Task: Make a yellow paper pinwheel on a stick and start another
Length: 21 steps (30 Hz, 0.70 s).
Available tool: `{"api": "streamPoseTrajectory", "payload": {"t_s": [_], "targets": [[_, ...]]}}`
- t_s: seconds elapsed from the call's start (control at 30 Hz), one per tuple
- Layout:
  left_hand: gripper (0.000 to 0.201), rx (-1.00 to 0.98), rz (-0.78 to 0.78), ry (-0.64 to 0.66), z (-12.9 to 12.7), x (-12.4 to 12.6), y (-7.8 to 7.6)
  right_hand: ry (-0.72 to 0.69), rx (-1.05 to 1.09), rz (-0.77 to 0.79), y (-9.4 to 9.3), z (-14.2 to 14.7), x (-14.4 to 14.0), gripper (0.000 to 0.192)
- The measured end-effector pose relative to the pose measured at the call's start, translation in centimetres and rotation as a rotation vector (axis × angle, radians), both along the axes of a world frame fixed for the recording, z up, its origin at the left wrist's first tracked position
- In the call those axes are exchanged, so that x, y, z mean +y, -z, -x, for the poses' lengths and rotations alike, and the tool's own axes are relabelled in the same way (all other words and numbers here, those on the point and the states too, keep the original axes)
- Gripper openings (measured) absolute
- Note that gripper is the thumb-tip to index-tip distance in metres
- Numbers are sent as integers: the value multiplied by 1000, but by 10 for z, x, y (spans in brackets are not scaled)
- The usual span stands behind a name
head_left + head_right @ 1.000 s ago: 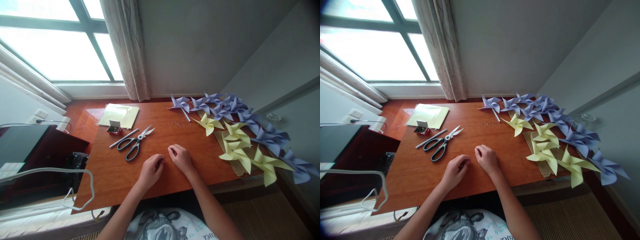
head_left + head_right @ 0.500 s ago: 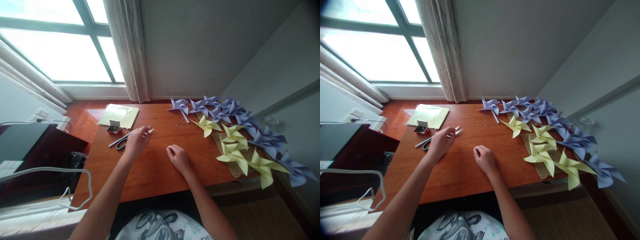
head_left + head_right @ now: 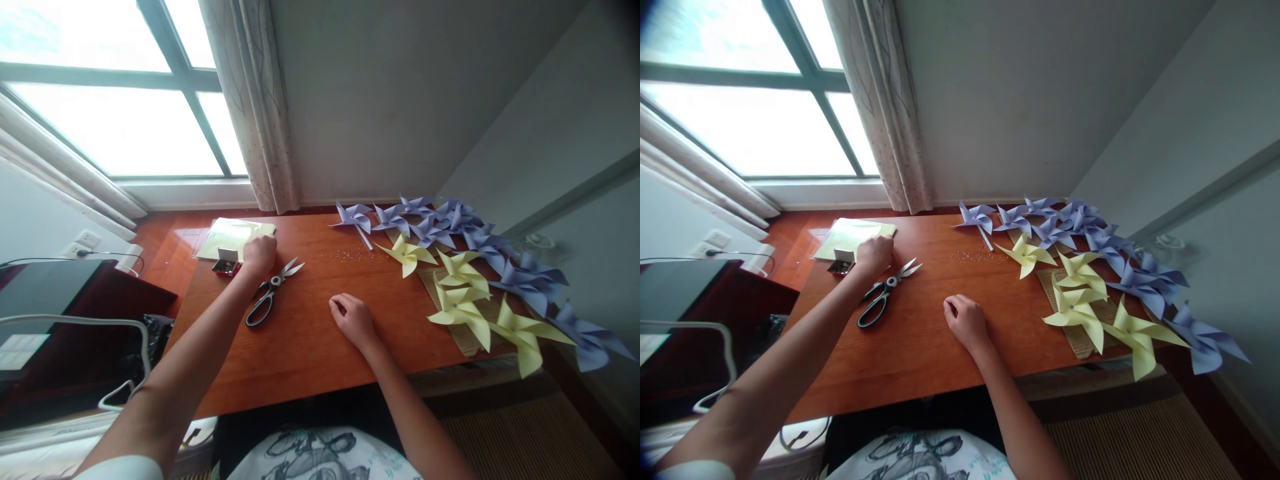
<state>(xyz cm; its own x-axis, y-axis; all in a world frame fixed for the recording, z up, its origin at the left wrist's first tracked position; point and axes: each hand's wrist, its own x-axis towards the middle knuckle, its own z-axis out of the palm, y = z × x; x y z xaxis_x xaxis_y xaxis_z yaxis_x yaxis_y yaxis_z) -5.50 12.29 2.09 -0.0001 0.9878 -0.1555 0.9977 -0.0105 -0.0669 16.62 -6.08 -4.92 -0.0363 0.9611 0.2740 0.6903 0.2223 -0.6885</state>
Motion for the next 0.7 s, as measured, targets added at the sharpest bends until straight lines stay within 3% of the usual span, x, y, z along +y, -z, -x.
{"api": "streamPoseTrajectory", "payload": {"t_s": [0.3,0.5,0.7], "targets": [[39,43,40,22,7,9,-2,-3,15,4,-2,0,-1,22],[30,31,-38,-2,10,10,-7,1,19,8,-3,0,0,20],[36,1,-92,-6,9,6,-16,4,30,10,-2,0,0,20]]}}
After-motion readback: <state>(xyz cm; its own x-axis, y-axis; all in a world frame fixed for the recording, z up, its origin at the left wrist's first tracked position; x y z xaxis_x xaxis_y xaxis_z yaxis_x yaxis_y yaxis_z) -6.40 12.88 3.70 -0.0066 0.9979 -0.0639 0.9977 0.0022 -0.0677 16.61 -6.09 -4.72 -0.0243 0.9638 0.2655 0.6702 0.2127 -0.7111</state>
